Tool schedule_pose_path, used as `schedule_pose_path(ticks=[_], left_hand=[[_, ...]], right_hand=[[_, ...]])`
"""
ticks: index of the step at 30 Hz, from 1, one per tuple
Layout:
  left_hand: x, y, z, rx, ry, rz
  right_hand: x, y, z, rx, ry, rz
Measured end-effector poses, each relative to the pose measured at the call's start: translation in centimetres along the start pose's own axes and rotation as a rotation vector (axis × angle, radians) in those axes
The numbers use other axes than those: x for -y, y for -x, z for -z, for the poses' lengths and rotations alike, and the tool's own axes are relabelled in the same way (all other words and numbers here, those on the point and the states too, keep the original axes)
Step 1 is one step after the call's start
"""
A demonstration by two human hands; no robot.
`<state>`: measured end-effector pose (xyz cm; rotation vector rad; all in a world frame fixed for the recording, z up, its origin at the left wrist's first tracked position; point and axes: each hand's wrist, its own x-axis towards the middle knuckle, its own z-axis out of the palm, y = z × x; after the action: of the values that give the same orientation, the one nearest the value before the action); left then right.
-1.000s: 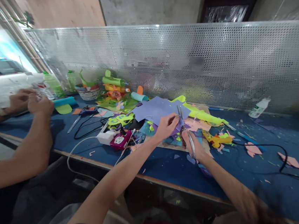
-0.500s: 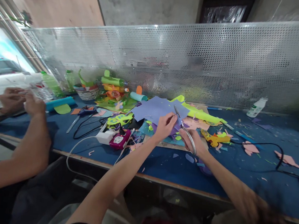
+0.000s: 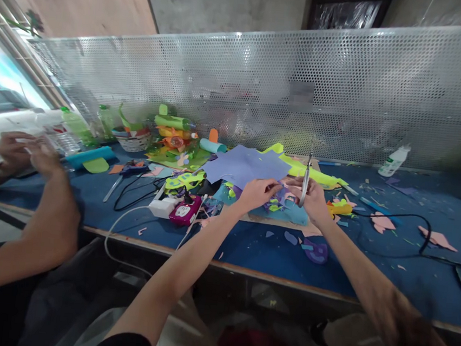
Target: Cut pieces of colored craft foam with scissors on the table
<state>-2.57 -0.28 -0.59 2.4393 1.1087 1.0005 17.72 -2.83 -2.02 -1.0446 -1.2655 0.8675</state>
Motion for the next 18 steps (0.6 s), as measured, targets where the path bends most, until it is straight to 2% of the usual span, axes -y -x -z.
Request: schedule_pose_path(ticks=[4, 10, 18], left_hand=[[0.2, -0.1, 0.1, -0.044, 0.008, 0.013], [0.2, -0.1, 0.1, -0.005, 0.088, -0.006], [-0.6, 0.1, -0.6, 0.085, 0.222, -0.064]], right_hand=[[-0.8, 0.0, -0.2, 0.086, -0.008, -0.008], [-1.8, -0.1, -0.5, 0.043, -0.005, -0.059], [-0.7, 0.3, -1.1, -0.004, -0.087, -0.053]])
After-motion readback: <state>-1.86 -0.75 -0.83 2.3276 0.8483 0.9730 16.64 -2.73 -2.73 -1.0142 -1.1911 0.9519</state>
